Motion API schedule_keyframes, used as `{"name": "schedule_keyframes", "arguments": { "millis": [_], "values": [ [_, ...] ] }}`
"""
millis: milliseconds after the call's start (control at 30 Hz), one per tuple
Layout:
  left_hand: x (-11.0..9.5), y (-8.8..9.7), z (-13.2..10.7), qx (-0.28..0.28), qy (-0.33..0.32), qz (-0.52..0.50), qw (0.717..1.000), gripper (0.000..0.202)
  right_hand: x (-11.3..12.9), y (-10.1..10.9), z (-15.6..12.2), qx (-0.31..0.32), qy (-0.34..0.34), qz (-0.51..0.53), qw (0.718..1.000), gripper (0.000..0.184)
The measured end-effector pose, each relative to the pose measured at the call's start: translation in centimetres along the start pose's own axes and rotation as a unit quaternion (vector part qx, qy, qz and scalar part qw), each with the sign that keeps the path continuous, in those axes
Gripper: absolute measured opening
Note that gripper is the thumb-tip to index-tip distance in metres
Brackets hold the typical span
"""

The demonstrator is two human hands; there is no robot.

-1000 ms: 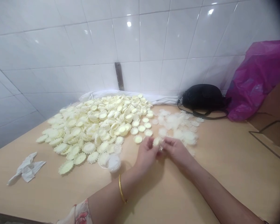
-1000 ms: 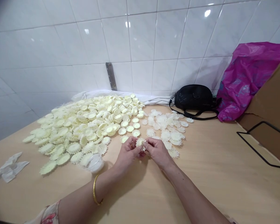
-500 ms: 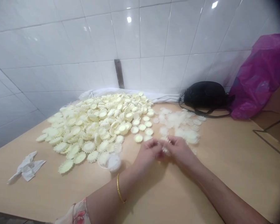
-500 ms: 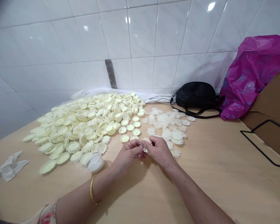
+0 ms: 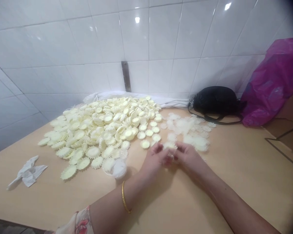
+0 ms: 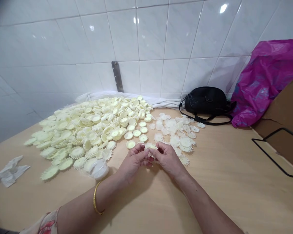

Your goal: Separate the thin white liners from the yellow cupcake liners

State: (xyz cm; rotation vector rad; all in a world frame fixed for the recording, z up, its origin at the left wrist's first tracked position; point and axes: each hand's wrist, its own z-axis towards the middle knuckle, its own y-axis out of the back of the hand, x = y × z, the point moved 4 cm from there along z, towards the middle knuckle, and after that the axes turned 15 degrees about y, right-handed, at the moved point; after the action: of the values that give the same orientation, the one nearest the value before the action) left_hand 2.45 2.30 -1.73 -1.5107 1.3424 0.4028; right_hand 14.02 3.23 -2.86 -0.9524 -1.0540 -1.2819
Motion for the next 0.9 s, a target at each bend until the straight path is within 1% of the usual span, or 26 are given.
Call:
{"name": "schedule_keyframes", "arguments": {
  "millis": [67, 167, 267, 367, 433, 533, 600, 667, 733, 800, 833, 900],
  "values": [
    [0.1, 0.0, 0.0, 0.01, 0.001, -0.005, 1.0, 0.028, 0.3, 0.1, 0.0, 0.009, 0.006, -0.036, 0.999, 0.035],
    [0.1, 0.2, 0.1, 0.021, -0.015, 0.0, 1.0, 0.027, 0.6, 0.4, 0.1, 0.024, 0.0, -0.065, 0.998, 0.036],
    [0.0, 0.7, 0.4, 0.025, -0.035, 0.019, 0.999, 0.033, 1.0, 0.4, 0.1, 0.041, -0.011, -0.06, 0.997, 0.039],
    [0.1, 1.0, 0.7, 0.045, -0.05, 0.058, 0.996, 0.023, 1.1, 0.3, 0.2, 0.048, -0.019, -0.025, 0.998, 0.041],
    [0.0, 1.2, 0.8, 0.043, -0.072, 0.085, 0.993, 0.016, 1.1, 0.2, 0.2, 0.037, -0.023, -0.003, 0.999, 0.042],
    [-0.4, 1.3, 0.3, 0.002, -0.135, 0.143, 0.98, 0.01, 0.8, 0.3, 0.3, 0.007, -0.027, 0.016, 0.999, 0.045],
    [-1.0, 1.1, -0.5, -0.033, -0.193, 0.175, 0.965, 0.01, 0.5, 0.8, 0.4, -0.034, -0.036, 0.002, 0.999, 0.046],
    [-1.7, 0.9, -1.4, -0.06, -0.253, 0.192, 0.946, 0.01, 0.3, 1.9, 0.6, -0.104, -0.048, -0.036, 0.993, 0.048],
    [-2.1, 0.7, -2.0, -0.069, -0.288, 0.217, 0.93, 0.01, 0.6, 3.2, 0.8, -0.186, -0.046, -0.07, 0.979, 0.05],
    [-2.0, 0.7, -1.7, -0.069, -0.278, 0.245, 0.926, 0.011, 0.9, 4.0, 0.9, -0.232, -0.036, -0.075, 0.969, 0.051],
    [-1.8, 0.8, -1.2, -0.067, -0.258, 0.252, 0.93, 0.012, 1.0, 4.2, 1.0, -0.239, -0.032, -0.068, 0.968, 0.05],
    [-1.1, 1.2, -0.1, -0.058, -0.202, 0.24, 0.948, 0.01, 1.0, 4.2, 1.1, -0.229, -0.024, -0.049, 0.972, 0.049]
  ]
}}
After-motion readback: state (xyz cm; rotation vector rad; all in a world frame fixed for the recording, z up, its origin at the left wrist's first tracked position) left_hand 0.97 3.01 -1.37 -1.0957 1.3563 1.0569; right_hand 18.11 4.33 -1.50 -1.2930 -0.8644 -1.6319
